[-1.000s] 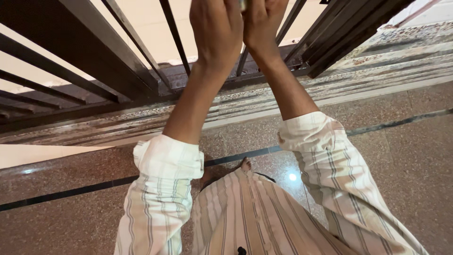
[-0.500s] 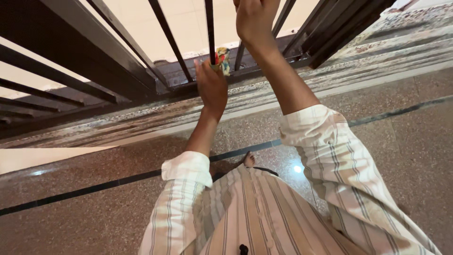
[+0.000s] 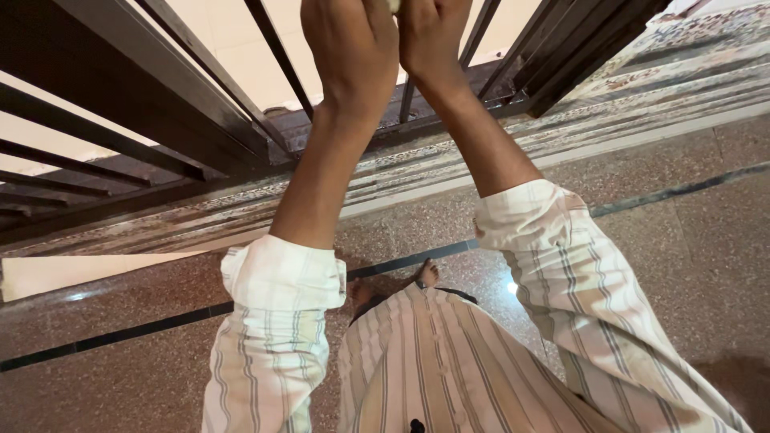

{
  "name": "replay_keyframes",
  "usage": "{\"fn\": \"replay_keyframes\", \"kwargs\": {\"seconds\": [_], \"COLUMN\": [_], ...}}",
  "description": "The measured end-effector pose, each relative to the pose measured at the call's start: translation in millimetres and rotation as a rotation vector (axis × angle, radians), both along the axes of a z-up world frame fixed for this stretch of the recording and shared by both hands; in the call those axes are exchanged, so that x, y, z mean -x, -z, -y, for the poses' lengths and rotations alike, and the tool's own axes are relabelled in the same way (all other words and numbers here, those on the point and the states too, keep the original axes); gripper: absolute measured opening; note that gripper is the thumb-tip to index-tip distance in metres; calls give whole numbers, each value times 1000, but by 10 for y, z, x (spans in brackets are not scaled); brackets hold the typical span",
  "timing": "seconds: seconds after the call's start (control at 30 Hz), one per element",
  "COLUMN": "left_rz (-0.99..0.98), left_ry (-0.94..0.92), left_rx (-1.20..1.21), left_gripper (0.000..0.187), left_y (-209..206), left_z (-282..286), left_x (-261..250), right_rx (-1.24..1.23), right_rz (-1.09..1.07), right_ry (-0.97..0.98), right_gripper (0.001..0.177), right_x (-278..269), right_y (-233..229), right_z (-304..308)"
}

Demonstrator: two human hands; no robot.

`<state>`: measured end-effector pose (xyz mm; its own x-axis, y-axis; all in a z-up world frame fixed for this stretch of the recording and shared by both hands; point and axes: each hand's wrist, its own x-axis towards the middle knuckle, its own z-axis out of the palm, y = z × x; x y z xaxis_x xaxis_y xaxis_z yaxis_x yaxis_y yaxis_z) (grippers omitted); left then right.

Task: The person wipes the individual metal bars and the frame of a brown gate using a multicolored cloth.

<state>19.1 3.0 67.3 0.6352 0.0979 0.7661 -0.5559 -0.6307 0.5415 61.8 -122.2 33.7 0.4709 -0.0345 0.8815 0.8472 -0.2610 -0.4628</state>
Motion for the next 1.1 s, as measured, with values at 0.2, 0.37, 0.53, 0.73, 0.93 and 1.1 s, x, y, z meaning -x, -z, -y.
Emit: {"fn": "replay_keyframes", "kwargs": {"seconds": [0.2, 0.37, 0.53, 0.73, 0.93, 1.1], "left_rz": [37, -207, -466, -227, -510, 39], "left_ry": [92, 77, 4, 3, 137, 211], "left_rx": [209, 126, -55, 46, 267, 237], "left_gripper": [28, 32, 22, 12, 19, 27], "left_y": [244, 1053, 1764, 1887, 1248, 220], "left_z": [70, 3, -54, -34, -4, 8], "left_x": [253, 319, 350, 528, 442, 178], "right_rx": [-174, -250, -280, -270, -274, -152], "right_rz": [-203, -280, -262, -245, -209, -99], "right_ry": [-33, -176, -245, -228, -256, -70], "right_gripper": [41, 46, 47, 49, 48, 40], "right_x": [36, 86, 132, 103, 126, 214], "right_y": [8, -111, -218, -242, -255, -347], "right_z": [-69, -108, -129, -150, -164, -163]}}
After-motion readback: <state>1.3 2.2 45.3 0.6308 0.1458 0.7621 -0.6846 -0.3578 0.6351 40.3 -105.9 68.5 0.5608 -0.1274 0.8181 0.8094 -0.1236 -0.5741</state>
